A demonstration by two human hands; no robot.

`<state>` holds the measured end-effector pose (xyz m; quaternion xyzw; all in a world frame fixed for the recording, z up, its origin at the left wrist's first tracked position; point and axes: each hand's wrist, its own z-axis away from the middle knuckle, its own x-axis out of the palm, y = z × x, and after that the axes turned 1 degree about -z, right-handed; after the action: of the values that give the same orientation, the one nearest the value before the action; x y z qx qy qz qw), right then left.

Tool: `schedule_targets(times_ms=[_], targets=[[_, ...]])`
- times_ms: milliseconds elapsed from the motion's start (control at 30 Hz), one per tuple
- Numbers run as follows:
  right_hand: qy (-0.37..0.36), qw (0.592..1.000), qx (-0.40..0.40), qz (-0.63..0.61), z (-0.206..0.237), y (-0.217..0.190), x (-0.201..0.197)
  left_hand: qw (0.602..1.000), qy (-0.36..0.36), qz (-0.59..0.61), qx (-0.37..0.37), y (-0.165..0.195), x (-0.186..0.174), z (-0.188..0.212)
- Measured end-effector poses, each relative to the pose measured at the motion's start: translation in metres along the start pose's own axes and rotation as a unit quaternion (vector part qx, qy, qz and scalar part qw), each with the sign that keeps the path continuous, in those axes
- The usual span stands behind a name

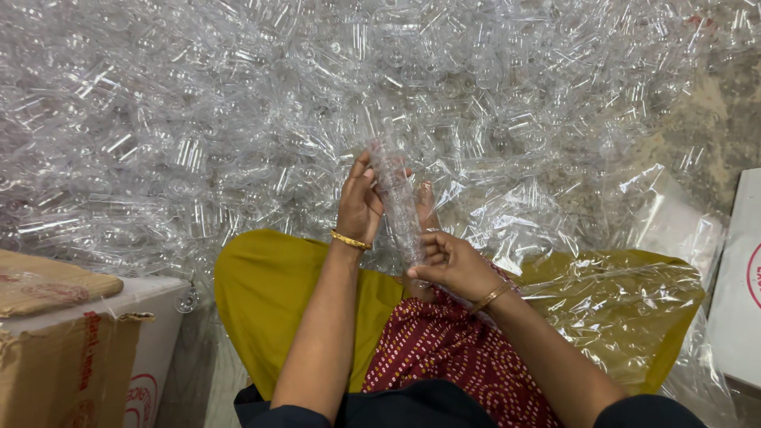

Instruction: The person sits on the floor and handles clear plastic cups one at a time, picking each cup from a large pile, holding and turning it, and stacking cups together on their lap.

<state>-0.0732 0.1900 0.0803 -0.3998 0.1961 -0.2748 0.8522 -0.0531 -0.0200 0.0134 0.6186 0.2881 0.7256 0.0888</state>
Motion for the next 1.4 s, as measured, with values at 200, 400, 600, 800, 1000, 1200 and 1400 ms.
schedule_targets(times_ms=[200, 400, 600, 800, 1000, 1200, 1400], targets=[[0.008, 1.000, 0.015, -0.014, -0.001, -0.004, 0.005, 1.000, 0.017, -0.026, -0.007, -0.005, -0.008, 0.000], [0.016, 0.995, 0.031, 0.092, -0.008, 0.008, 0.007, 0.999, 0.038, -0.017, -0.018, 0.003, -0.001, 0.000], [-0.026, 0.997, 0.030, -0.061, -0.008, 0.015, 0.003, 1.000, -0.001, -0.026, -0.015, 0.008, 0.005, 0.003], [-0.062, 0.986, 0.051, -0.148, -0.005, 0.010, 0.001, 0.999, 0.003, -0.042, -0.019, -0.003, -0.009, 0.002], [-0.060, 0.990, 0.060, -0.114, -0.002, 0.000, 0.004, 1.000, -0.005, -0.016, -0.009, -0.008, -0.012, 0.002], [-0.027, 0.997, 0.035, 0.059, 0.003, -0.006, 0.007, 0.996, -0.040, -0.071, -0.021, -0.015, -0.018, 0.003], [-0.031, 0.997, 0.000, 0.073, -0.003, 0.000, 0.006, 0.997, -0.003, -0.056, -0.053, -0.010, -0.017, 0.001]])
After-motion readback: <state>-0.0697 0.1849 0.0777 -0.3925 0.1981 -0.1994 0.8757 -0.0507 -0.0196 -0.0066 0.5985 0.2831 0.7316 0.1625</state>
